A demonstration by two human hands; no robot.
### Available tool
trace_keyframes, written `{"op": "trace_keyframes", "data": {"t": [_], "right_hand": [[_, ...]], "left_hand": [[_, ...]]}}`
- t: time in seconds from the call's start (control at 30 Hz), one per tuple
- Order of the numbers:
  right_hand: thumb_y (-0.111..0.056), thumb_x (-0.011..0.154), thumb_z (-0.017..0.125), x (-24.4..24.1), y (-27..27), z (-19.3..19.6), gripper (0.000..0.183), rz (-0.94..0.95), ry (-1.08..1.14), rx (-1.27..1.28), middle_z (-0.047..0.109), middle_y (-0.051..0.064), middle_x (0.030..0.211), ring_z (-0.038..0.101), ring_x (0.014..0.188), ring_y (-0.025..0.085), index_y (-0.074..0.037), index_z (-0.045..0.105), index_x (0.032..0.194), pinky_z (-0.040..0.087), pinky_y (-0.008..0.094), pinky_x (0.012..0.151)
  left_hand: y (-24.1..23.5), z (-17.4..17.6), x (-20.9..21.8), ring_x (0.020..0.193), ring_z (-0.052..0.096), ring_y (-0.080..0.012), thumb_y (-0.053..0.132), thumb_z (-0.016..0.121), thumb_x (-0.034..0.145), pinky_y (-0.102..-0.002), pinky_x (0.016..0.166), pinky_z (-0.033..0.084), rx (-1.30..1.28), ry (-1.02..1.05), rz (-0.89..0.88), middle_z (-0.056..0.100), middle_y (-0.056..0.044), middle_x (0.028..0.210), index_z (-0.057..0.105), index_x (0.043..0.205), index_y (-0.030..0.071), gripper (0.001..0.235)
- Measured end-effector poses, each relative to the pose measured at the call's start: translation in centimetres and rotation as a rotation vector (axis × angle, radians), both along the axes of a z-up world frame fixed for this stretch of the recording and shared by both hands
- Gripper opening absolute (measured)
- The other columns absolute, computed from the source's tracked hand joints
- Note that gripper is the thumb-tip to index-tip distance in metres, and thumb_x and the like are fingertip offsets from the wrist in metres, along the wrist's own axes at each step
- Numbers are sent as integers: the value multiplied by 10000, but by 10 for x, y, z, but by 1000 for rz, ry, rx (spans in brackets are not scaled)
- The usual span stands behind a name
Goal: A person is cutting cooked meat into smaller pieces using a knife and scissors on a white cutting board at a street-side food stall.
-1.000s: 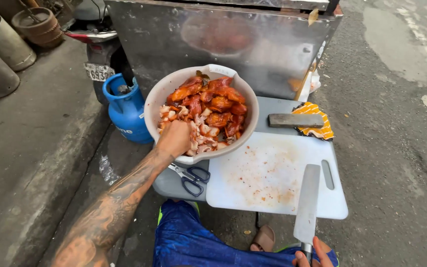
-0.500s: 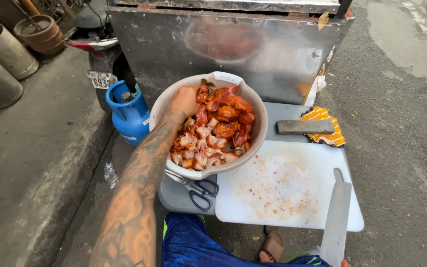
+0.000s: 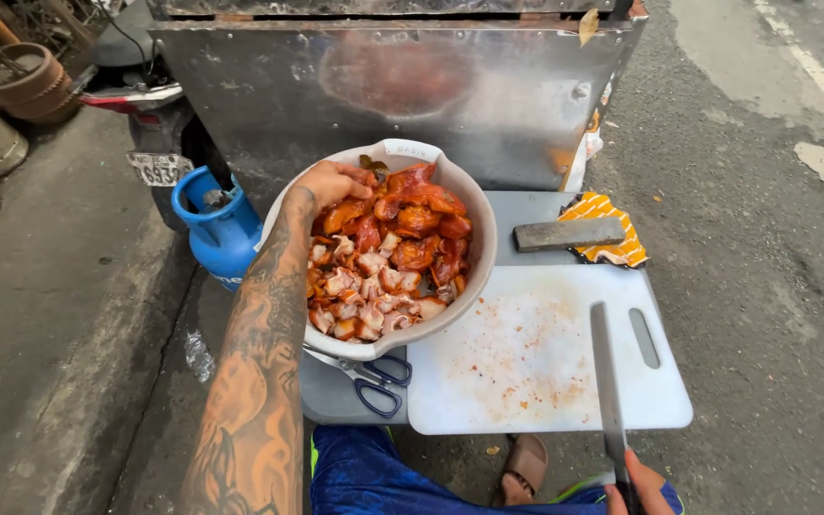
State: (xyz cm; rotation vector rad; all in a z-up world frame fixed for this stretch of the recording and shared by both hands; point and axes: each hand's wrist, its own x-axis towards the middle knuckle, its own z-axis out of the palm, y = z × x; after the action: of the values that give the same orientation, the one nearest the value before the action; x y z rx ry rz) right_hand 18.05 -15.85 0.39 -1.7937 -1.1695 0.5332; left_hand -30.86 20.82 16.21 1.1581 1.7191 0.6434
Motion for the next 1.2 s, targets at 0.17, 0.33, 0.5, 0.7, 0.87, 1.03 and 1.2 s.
{"op": "trace_keyframes", "data": {"t": [0.17,0.33,0.5,0.7,0.87,1.03,1.2], "right_hand": [[-305,785,810,59,53,-28,756,269,-584,-240,730,-24,847,716,710,118,-381,556,1493,508,324,654],[-556,794,748,42,93,-17,686,219,-838,-457,688,-45,1045,737,887,203,-475,571,1452,589,419,692],[-363,828,787,-42,91,36,545,360,-552,82,703,143,1212,633,1164,300,-82,721,1290,492,416,1034],[-249,877,743,-222,116,22,434,980,-553,252,612,180,1065,543,1011,378,-46,650,1249,474,490,842],[-405,806,768,-268,124,-8,405,921,-892,102,595,222,1175,492,1094,436,-46,692,977,453,546,739],[-285,690,738,-253,118,11,384,947,-621,17,547,185,1122,463,1069,402,-7,662,944,427,554,771],[-310,647,796,-187,63,52,278,680,-30,-146,608,3,829,637,780,197,-139,607,756,465,328,731]], "left_hand": [[7,7,7,713,633,-200,244,928,623,-377,645,506,34,262,41,689,-35,794,581,707,149,369],[-11,-2,-11,609,359,-169,266,979,612,-341,577,284,142,379,-4,400,5,644,313,631,188,670],[-38,-20,-24,625,355,-130,169,943,640,-356,563,310,271,239,147,356,12,649,298,647,208,646],[-65,-12,-29,716,452,-147,223,861,654,-370,589,357,402,257,283,530,3,805,396,831,201,499],[-80,-14,-36,825,674,-200,193,839,650,-378,657,539,385,15,486,677,-86,1044,530,1140,139,582],[-93,-3,-39,1064,729,-336,213,819,767,-499,759,688,273,-419,663,684,-137,1266,570,1381,114,670],[-130,42,9,1145,701,-352,109,724,801,-588,931,628,296,-904,740,709,-151,1190,569,1083,106,322]]}}
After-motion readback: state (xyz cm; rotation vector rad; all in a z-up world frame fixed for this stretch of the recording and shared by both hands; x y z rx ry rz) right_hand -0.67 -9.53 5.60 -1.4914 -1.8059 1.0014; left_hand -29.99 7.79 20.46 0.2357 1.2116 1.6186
